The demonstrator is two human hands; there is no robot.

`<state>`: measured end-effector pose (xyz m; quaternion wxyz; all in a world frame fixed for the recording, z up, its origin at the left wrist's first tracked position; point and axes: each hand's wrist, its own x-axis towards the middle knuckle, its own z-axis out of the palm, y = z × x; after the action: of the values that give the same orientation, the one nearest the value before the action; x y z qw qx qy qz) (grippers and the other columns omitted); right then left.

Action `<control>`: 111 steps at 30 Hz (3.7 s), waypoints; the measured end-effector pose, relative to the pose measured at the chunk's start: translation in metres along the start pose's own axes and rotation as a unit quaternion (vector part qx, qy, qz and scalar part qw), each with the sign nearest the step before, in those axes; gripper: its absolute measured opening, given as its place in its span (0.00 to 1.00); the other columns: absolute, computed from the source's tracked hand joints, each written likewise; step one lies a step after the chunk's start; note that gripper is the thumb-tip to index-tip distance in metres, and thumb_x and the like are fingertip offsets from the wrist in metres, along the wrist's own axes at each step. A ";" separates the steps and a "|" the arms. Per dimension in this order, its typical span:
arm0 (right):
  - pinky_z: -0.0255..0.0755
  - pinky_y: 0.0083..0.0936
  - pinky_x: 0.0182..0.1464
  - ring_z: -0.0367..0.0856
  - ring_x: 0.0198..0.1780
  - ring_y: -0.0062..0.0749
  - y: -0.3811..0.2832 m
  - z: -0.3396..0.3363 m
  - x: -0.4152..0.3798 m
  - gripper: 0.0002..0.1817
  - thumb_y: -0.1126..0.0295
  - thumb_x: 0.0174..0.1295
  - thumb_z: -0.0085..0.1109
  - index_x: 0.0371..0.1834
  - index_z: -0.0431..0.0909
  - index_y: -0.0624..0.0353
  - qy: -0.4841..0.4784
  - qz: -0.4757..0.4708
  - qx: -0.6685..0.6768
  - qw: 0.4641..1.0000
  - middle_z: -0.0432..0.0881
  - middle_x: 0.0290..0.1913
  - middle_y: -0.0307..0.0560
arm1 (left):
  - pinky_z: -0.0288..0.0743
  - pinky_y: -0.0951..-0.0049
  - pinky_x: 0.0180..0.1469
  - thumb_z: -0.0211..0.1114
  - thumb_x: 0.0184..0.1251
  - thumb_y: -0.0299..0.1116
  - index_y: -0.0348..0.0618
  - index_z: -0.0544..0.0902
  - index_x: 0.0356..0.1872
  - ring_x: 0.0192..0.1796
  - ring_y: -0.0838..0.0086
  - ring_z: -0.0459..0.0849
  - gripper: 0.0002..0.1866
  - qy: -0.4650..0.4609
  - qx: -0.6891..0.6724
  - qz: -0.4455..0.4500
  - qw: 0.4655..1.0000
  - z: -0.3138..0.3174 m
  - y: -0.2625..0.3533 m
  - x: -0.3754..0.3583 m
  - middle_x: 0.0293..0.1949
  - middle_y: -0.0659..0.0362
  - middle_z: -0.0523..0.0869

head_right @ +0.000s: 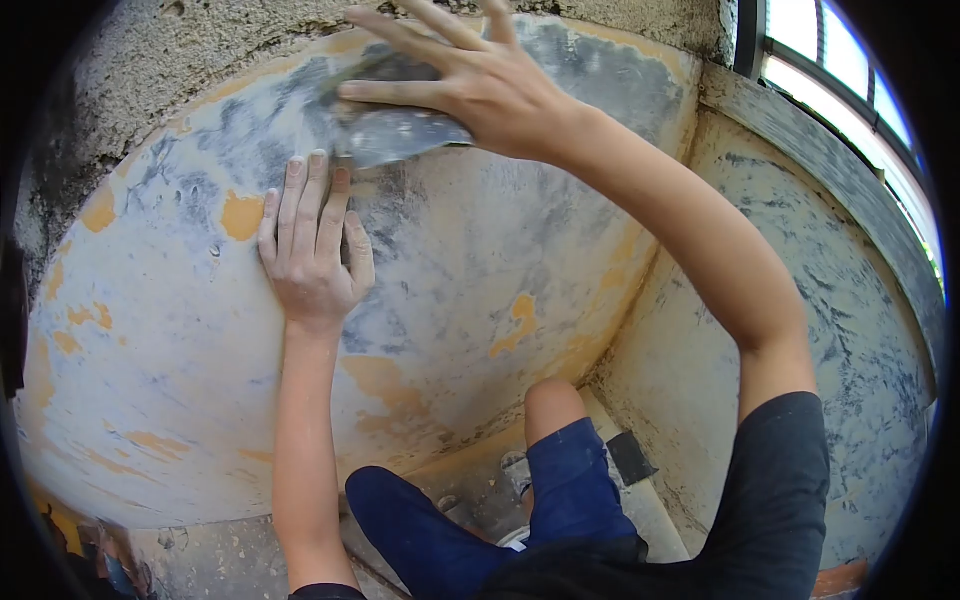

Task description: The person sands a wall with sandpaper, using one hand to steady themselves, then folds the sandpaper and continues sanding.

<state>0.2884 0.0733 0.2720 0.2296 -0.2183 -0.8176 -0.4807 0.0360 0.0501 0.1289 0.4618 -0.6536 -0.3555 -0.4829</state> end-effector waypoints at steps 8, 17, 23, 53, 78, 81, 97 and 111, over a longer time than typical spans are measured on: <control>0.25 0.79 0.80 0.32 0.91 0.57 -0.014 0.001 0.024 0.40 0.71 0.71 0.58 0.85 0.62 0.24 0.023 -0.017 0.026 0.999 0.38 0.92 0.50 | 0.60 0.55 0.80 0.61 0.72 0.34 0.45 0.88 0.63 0.77 0.60 0.77 0.21 -0.005 0.009 -0.006 1.000 -0.001 0.005 0.002 0.71 0.54 0.84; 0.17 0.58 0.88 0.40 0.91 0.40 0.003 0.019 -0.022 0.45 0.67 0.62 0.71 0.79 0.66 0.07 0.058 0.029 -0.020 0.998 0.49 0.91 0.34 | 0.59 0.53 0.81 0.61 0.72 0.33 0.44 0.86 0.65 0.78 0.60 0.76 0.23 0.001 -0.002 0.002 1.000 0.001 0.003 0.000 0.72 0.54 0.83; 0.17 0.66 0.86 0.41 0.91 0.42 -0.021 0.030 0.020 0.52 0.76 0.58 0.72 0.79 0.65 0.05 0.116 0.024 0.042 0.992 0.49 0.91 0.36 | 0.59 0.54 0.81 0.61 0.72 0.34 0.46 0.86 0.68 0.78 0.61 0.76 0.24 -0.020 0.006 -0.007 1.000 -0.001 0.002 -0.002 0.73 0.55 0.82; 0.23 0.78 0.79 0.32 0.91 0.61 0.001 -0.004 -0.022 0.42 0.69 0.70 0.61 0.85 0.62 0.18 -0.064 0.020 -0.019 0.998 0.40 0.92 0.55 | 0.59 0.54 0.81 0.61 0.72 0.34 0.46 0.85 0.68 0.79 0.61 0.75 0.24 -0.012 -0.002 -0.001 1.000 -0.001 0.002 -0.001 0.74 0.54 0.81; 0.24 0.76 0.80 0.35 0.90 0.63 -0.007 0.003 -0.019 0.37 0.68 0.73 0.59 0.84 0.66 0.22 -0.009 0.019 0.023 1.000 0.43 0.91 0.57 | 0.61 0.52 0.79 0.64 0.69 0.33 0.45 0.88 0.63 0.77 0.59 0.77 0.21 0.009 -0.005 0.000 1.000 0.002 0.003 0.001 0.69 0.54 0.85; 0.25 0.77 0.80 0.34 0.91 0.62 -0.021 0.002 0.016 0.39 0.66 0.69 0.64 0.83 0.67 0.23 0.039 0.017 0.094 0.995 0.43 0.91 0.57 | 0.61 0.52 0.79 0.64 0.69 0.33 0.44 0.88 0.63 0.77 0.60 0.77 0.22 0.005 -0.008 -0.001 1.000 0.001 0.003 0.000 0.70 0.54 0.84; 0.21 0.76 0.81 0.33 0.91 0.60 -0.022 0.003 0.023 0.40 0.70 0.70 0.62 0.84 0.66 0.24 0.048 0.008 0.064 0.997 0.42 0.92 0.53 | 0.61 0.54 0.80 0.63 0.70 0.33 0.44 0.88 0.63 0.77 0.61 0.77 0.22 -0.002 -0.006 -0.004 1.000 0.000 0.002 -0.002 0.71 0.54 0.84; 0.22 0.78 0.79 0.33 0.91 0.61 -0.006 -0.004 0.008 0.36 0.64 0.74 0.57 0.84 0.65 0.21 0.018 -0.002 0.040 0.999 0.40 0.92 0.53 | 0.60 0.53 0.80 0.61 0.70 0.32 0.44 0.87 0.64 0.77 0.60 0.77 0.22 0.000 -0.009 0.001 1.000 -0.002 0.001 0.000 0.72 0.54 0.83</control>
<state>0.2793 0.0678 0.2738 0.2521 -0.1986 -0.8325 -0.4517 0.0368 0.0481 0.1288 0.4562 -0.6582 -0.3507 -0.4855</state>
